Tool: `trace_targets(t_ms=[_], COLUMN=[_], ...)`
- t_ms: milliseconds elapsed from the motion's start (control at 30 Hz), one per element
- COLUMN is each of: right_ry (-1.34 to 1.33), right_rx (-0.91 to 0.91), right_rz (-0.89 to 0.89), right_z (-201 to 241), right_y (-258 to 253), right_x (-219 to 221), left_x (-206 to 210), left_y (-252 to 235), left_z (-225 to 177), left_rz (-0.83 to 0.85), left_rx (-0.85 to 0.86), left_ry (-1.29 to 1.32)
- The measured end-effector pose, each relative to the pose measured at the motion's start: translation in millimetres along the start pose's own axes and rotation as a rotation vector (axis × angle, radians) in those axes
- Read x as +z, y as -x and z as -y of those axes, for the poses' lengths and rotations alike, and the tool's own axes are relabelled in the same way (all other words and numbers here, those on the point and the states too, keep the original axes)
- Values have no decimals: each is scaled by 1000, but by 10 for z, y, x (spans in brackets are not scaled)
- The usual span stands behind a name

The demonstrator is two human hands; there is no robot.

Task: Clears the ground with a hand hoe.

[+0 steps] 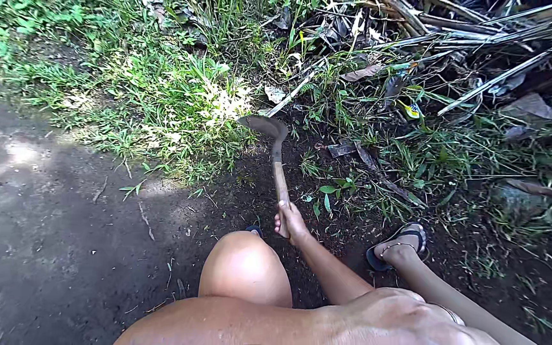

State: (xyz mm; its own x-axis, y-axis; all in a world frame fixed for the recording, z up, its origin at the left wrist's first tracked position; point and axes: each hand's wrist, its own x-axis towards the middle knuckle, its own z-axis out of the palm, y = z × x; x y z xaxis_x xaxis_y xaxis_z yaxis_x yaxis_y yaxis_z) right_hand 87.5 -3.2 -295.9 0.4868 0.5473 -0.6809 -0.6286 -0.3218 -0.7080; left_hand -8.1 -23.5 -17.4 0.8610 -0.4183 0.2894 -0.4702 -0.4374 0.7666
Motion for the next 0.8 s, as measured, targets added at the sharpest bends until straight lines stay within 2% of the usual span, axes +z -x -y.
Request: trace_targets(t_ms=[100,233,367,533,600,700,800], right_ry=[339,389,327,93,59,222,240], right_rx=[189,356,241,73,109,277,385], right_rz=[96,47,-43,-106,-95,-38,-100], right_z=[-635,-1055,-807,-333,-432,-956,-1096], right_y=[128,456,490,326,301,513,737], right_x=[-303,-927,-1079,-773,-729,-1004,-1195], left_x=[-31,-23,42,66,66,44,27], left_y=[20,42,12,-17,-25,-19,-3], left_z=[26,20,-39,-44,-39,-31,-21], left_rz=[-9,-38,-33,-7,-5,-2,4], left_rx=[-2,11,28,47,55,57,51], left_ry=[-23,-22,18,37,20,-1,21])
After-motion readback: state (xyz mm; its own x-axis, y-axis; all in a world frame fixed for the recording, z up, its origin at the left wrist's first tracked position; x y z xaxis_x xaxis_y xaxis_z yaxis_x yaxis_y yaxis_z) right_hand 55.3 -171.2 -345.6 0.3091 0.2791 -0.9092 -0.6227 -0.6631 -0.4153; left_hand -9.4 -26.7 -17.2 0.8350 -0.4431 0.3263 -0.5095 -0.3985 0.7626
